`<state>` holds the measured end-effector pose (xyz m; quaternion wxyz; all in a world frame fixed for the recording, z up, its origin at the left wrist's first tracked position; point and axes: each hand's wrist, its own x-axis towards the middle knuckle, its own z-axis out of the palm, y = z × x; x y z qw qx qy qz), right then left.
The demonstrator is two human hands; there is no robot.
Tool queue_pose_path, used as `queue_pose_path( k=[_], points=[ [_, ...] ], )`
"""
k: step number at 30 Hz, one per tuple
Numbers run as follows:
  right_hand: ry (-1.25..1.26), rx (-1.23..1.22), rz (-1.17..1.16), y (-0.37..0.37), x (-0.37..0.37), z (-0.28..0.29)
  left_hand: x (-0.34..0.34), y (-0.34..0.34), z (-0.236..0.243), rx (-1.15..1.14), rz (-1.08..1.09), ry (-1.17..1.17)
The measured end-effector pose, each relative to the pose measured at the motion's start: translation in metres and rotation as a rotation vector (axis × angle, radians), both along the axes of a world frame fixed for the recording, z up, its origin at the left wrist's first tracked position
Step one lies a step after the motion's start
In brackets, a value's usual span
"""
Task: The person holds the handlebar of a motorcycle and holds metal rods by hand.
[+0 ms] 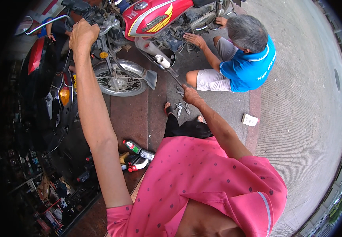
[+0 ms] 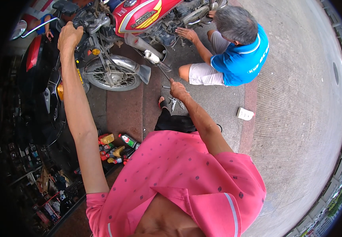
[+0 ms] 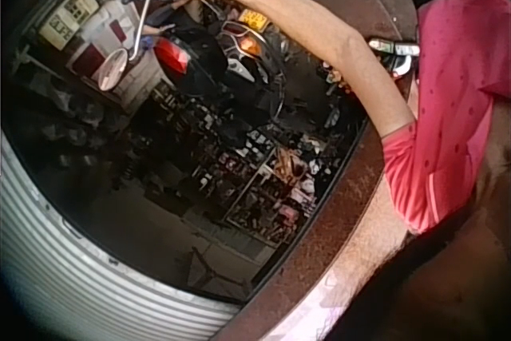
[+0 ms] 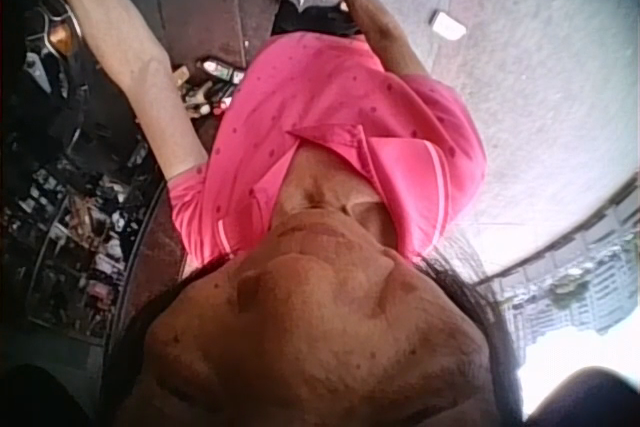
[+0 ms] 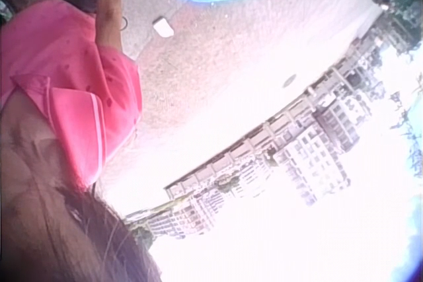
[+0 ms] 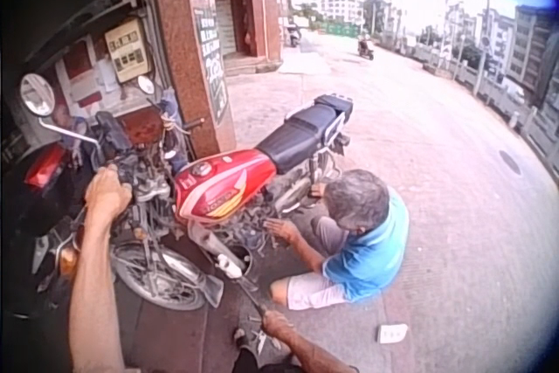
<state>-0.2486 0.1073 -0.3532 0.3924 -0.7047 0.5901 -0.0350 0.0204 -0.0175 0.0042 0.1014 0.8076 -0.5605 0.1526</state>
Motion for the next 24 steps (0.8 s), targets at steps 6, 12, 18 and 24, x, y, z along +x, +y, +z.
queue_pose_path(
  k=[6,12,18,24],
  points=[
    [0.01,-0.001,-0.001,-0.001,-0.001,-0.005,-0.003,0.0,0.002,0.028,-0.021,0.013],
    [0.016,-0.005,-0.005,0.0,-0.002,-0.005,-0.004,0.0,0.001,0.026,-0.026,0.002],
    [0.019,-0.007,-0.001,0.001,-0.003,-0.003,-0.004,0.001,0.003,0.063,0.002,0.037],
    [0.009,0.009,0.001,0.001,-0.002,0.005,-0.002,-0.001,0.005,0.205,0.079,0.059]
  ],
)
